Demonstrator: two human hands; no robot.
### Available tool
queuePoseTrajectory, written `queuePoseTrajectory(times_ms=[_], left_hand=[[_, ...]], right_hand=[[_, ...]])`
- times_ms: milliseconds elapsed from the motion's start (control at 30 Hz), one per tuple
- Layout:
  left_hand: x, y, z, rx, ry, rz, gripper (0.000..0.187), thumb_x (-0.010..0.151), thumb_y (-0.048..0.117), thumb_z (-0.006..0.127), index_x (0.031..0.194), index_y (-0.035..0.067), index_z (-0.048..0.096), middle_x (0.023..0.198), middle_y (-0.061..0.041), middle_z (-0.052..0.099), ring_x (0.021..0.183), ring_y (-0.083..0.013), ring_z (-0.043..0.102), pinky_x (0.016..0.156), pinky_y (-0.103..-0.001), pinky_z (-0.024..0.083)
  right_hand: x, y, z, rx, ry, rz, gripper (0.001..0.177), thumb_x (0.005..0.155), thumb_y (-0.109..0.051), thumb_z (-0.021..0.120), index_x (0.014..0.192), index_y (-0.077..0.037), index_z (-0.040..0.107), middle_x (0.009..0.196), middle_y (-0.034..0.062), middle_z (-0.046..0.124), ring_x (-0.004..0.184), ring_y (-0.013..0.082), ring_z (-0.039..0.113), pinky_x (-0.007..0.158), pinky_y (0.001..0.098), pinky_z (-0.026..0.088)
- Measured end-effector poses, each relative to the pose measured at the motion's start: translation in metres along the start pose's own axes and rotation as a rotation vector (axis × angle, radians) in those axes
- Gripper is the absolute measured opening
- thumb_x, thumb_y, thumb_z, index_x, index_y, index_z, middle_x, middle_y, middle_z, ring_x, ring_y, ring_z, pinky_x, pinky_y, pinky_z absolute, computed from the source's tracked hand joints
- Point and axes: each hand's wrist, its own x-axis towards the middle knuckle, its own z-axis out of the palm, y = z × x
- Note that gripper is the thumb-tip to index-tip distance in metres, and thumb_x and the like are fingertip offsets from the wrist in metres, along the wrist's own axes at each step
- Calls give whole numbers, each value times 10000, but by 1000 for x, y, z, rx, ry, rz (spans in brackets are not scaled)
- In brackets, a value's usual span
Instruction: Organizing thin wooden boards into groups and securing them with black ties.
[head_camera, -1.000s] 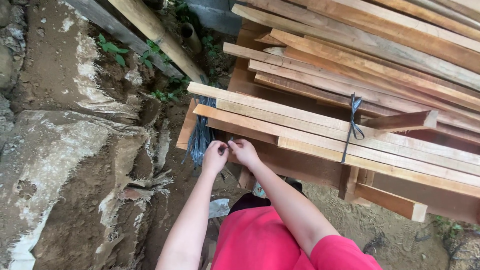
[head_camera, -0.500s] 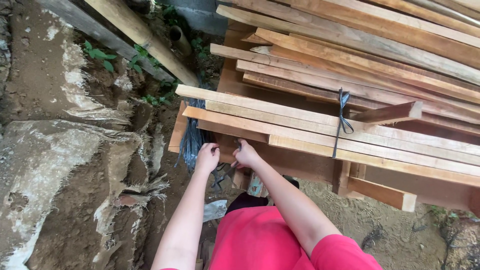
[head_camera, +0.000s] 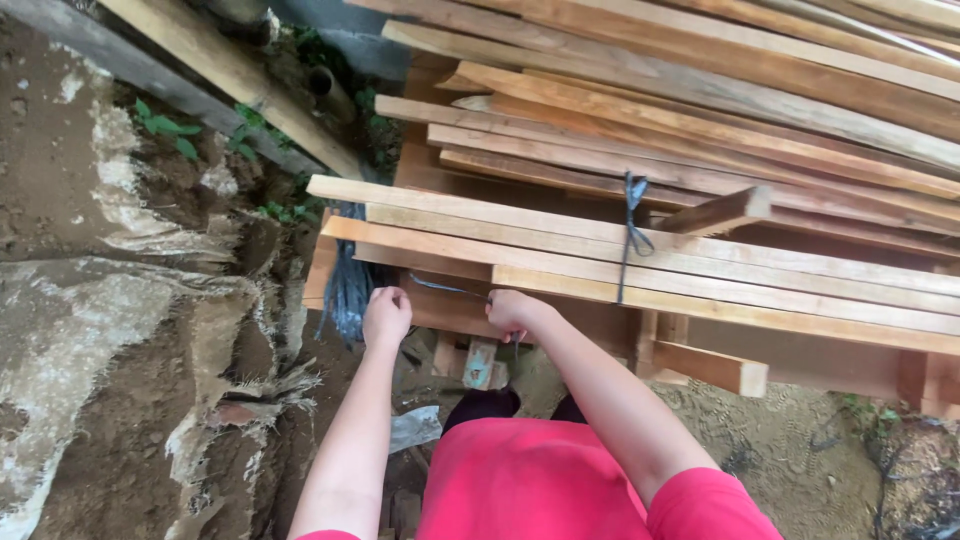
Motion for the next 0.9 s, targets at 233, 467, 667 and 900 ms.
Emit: queuePoseTrajectory(times_ms=[233, 467, 667, 900], left_hand=[[-47, 128, -29, -71, -8, 14, 224, 981, 338, 567, 1037, 189, 724, 1041, -51, 656, 1013, -324, 712, 880, -432, 581], [-104, 292, 12, -282, 87, 175, 251, 983, 391, 608, 1030, 178, 733, 1003, -98, 718, 980, -324, 712, 821, -439, 578], [-140, 418, 90, -381, -41, 320, 228, 962, 352, 669, 1096, 186, 750, 1043, -69, 758, 914, -279, 738, 771, -401, 580], [-186, 543, 126, -273, -326, 335, 320, 939, 387, 683, 1218, 241, 740, 1205, -42, 750, 1045, -268, 731, 892, -394, 573]], right_hand=[[-49, 30, -71, -156, 47, -13, 336, 914, -77, 419, 1050, 124, 652, 764, 294, 694, 512, 358, 715, 354, 421, 628], [-139, 128, -173, -221, 232, -187, 267, 894, -84, 471, 1032, 43, 661, 794, 243, 688, 523, 343, 721, 342, 362, 603], [-196, 293, -255, 38, 353, -260, 230, 827, -9, 522, 1015, 1, 654, 820, 185, 685, 574, 282, 732, 408, 316, 606], [-213, 466, -301, 230, 470, -224, 233, 821, -11, 596, 1044, -20, 663, 846, 149, 725, 586, 255, 740, 462, 309, 610]])
